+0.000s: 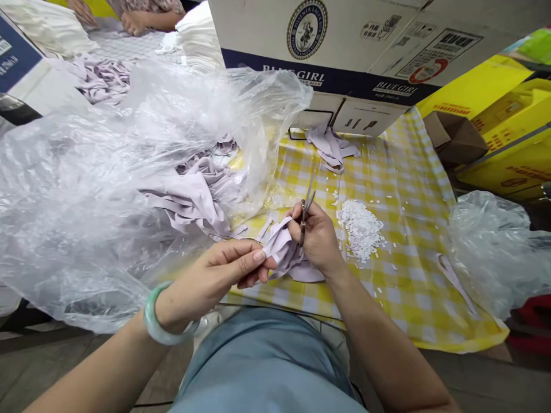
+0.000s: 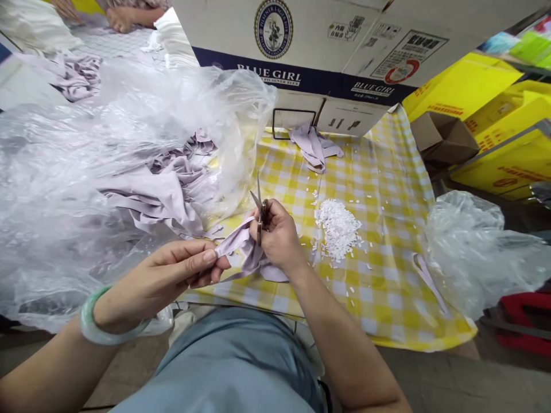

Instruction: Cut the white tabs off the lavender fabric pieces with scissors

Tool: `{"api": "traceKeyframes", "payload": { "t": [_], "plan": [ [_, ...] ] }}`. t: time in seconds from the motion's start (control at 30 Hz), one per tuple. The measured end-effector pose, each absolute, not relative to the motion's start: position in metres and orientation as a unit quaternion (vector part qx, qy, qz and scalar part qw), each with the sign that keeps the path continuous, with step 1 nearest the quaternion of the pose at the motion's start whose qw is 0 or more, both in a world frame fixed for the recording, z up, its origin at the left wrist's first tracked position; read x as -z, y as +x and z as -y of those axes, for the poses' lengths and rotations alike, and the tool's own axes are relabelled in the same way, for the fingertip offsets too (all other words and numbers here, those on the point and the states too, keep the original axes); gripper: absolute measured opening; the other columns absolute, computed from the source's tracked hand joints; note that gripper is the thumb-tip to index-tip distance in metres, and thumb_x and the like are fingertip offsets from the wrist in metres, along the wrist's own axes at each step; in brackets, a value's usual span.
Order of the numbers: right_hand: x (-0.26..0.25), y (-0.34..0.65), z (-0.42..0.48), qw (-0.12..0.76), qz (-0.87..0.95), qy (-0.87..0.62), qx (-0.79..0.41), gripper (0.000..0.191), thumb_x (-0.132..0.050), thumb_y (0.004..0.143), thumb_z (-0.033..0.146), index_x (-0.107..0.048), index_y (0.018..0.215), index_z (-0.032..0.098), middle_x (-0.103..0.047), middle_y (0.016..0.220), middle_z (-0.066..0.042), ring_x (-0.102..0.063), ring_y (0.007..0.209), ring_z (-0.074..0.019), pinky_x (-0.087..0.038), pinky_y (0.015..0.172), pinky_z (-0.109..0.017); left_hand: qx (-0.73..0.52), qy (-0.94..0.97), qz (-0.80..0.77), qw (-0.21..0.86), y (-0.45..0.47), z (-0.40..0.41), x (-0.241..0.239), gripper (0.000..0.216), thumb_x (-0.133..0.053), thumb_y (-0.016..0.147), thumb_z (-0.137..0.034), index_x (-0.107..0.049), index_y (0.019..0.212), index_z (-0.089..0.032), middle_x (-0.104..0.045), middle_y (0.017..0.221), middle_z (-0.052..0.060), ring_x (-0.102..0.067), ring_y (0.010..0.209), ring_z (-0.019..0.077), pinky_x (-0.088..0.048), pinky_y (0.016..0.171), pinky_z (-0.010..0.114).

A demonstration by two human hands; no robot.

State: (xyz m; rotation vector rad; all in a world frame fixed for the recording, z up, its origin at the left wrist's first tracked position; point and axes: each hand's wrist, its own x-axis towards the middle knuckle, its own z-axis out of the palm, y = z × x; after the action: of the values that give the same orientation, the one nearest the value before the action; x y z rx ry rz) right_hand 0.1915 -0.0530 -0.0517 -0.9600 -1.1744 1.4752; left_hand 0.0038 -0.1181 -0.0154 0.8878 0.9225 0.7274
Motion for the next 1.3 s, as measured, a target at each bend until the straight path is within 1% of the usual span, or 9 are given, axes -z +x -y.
{"api": "traceKeyframes", "payload": {
  "t": [0.1, 0.23, 0.33, 0.43, 0.6, 0.77, 0.97, 1.13, 1.3],
  "plan": [
    [0.067, 0.18, 0.062, 0.489, 0.443, -0.393, -0.64, 0.027, -0.076, 0.067, 0.022, -0.051, 0.077, 0.022, -0.056, 0.074, 0.005, -0.05, 0.066, -0.0098, -0.041, 0.063, -0.023, -0.376, 0.508, -0.404, 0.661, 0.011, 0.115, 0.014, 0.024, -0.06, 0.094, -0.037, -0.077, 0.093, -0.02, -0.061, 0.09, 0.006, -0.055, 0.082, 0.0145, -0.047, 0.075, 0.025],
    [0.087, 0.165, 0.08, 0.477, 0.387, -0.383, -0.69, 0.038, -0.084, 0.062, 0.036, -0.053, 0.079, 0.022, -0.058, 0.077, 0.003, -0.052, 0.069, -0.012, -0.044, 0.066, -0.025, -0.48, 0.568, -0.41, 0.528, 0.03, 0.11, 0.02, 0.022, -0.057, 0.096, -0.027, -0.077, 0.088, -0.021, -0.058, 0.115, 0.008, -0.05, 0.118, 0.022, -0.041, 0.103, 0.032],
    [0.091, 0.166, 0.089, 0.46, 0.364, -0.391, -0.71, 0.043, -0.082, 0.063, 0.046, -0.052, 0.083, 0.023, -0.057, 0.077, 0.003, -0.052, 0.068, -0.013, -0.045, 0.066, -0.027, -0.511, 0.511, -0.398, 0.564, 0.043, 0.107, 0.031, 0.023, -0.055, 0.097, -0.028, -0.074, 0.086, -0.02, -0.056, 0.108, 0.007, -0.057, 0.094, 0.0176, -0.048, 0.08, 0.029],
    [0.081, 0.185, 0.093, 0.426, 0.415, -0.423, -0.684, 0.042, -0.08, 0.067, 0.046, -0.05, 0.085, 0.023, -0.055, 0.075, 0.004, -0.052, 0.067, -0.0129, -0.044, 0.065, -0.027, -0.521, 0.479, -0.419, 0.569, 0.051, 0.105, 0.04, 0.023, -0.055, 0.096, -0.029, -0.07, 0.082, -0.018, -0.052, 0.103, 0.005, -0.048, 0.07, 0.0109, -0.042, 0.061, 0.025],
    [0.053, 0.232, 0.104, 0.318, 0.639, -0.547, -0.437, 0.039, -0.072, 0.076, 0.054, -0.055, 0.086, 0.021, -0.056, 0.086, -0.003, -0.051, 0.081, -0.0194, -0.042, 0.074, -0.033, -0.501, 0.544, -0.45, 0.5, 0.057, 0.105, 0.045, 0.025, -0.052, 0.098, -0.029, -0.069, 0.082, -0.02, -0.054, 0.103, 0.005, -0.052, 0.101, 0.0188, -0.045, 0.082, 0.029],
    [0.044, 0.245, 0.119, 0.242, 0.749, -0.553, -0.274, 0.047, -0.071, 0.073, 0.064, -0.054, 0.074, 0.02, -0.056, 0.075, -0.002, -0.047, 0.078, -0.0202, -0.035, 0.074, -0.034, -0.469, 0.605, -0.433, 0.476, 0.065, 0.108, 0.046, 0.026, -0.049, 0.099, -0.022, -0.066, 0.079, -0.02, -0.055, 0.1, 0.006, -0.045, 0.117, 0.0199, -0.042, 0.093, 0.03],
    [0.047, 0.246, 0.123, 0.223, 0.743, -0.56, -0.29, 0.05, -0.071, 0.073, 0.065, -0.052, 0.065, 0.019, -0.054, 0.067, 0.0, -0.047, 0.071, -0.0169, -0.033, 0.074, -0.033, -0.431, 0.679, -0.404, 0.436, 0.07, 0.11, 0.049, 0.029, -0.042, 0.099, -0.013, -0.061, 0.079, -0.02, -0.054, 0.083, 0.004, -0.044, 0.112, 0.0195, -0.039, 0.097, 0.031],
    [0.047, 0.249, 0.123, 0.213, 0.739, -0.563, -0.302, 0.052, -0.072, 0.071, 0.065, -0.049, 0.059, 0.02, -0.051, 0.06, 0.001, -0.046, 0.064, -0.0154, -0.032, 0.072, -0.032, -0.415, 0.701, -0.411, 0.41, 0.07, 0.112, 0.051, 0.025, -0.04, 0.098, -0.008, -0.057, 0.082, -0.019, -0.052, 0.1, 0.006, -0.044, 0.114, 0.0186, -0.04, 0.095, 0.031],
    [0.046, 0.251, 0.122, 0.204, 0.737, -0.564, -0.314, 0.052, -0.073, 0.071, 0.062, -0.046, 0.056, 0.02, -0.053, 0.057, 0.0, -0.049, 0.064, -0.0161, -0.032, 0.071, -0.033, -0.423, 0.714, -0.397, 0.392, 0.07, 0.113, 0.053, 0.021, -0.042, 0.096, -0.007, -0.056, 0.09, -0.021, -0.053, 0.095, 0.005, -0.044, 0.113, 0.0199, -0.04, 0.094, 0.033]
  ]
}}
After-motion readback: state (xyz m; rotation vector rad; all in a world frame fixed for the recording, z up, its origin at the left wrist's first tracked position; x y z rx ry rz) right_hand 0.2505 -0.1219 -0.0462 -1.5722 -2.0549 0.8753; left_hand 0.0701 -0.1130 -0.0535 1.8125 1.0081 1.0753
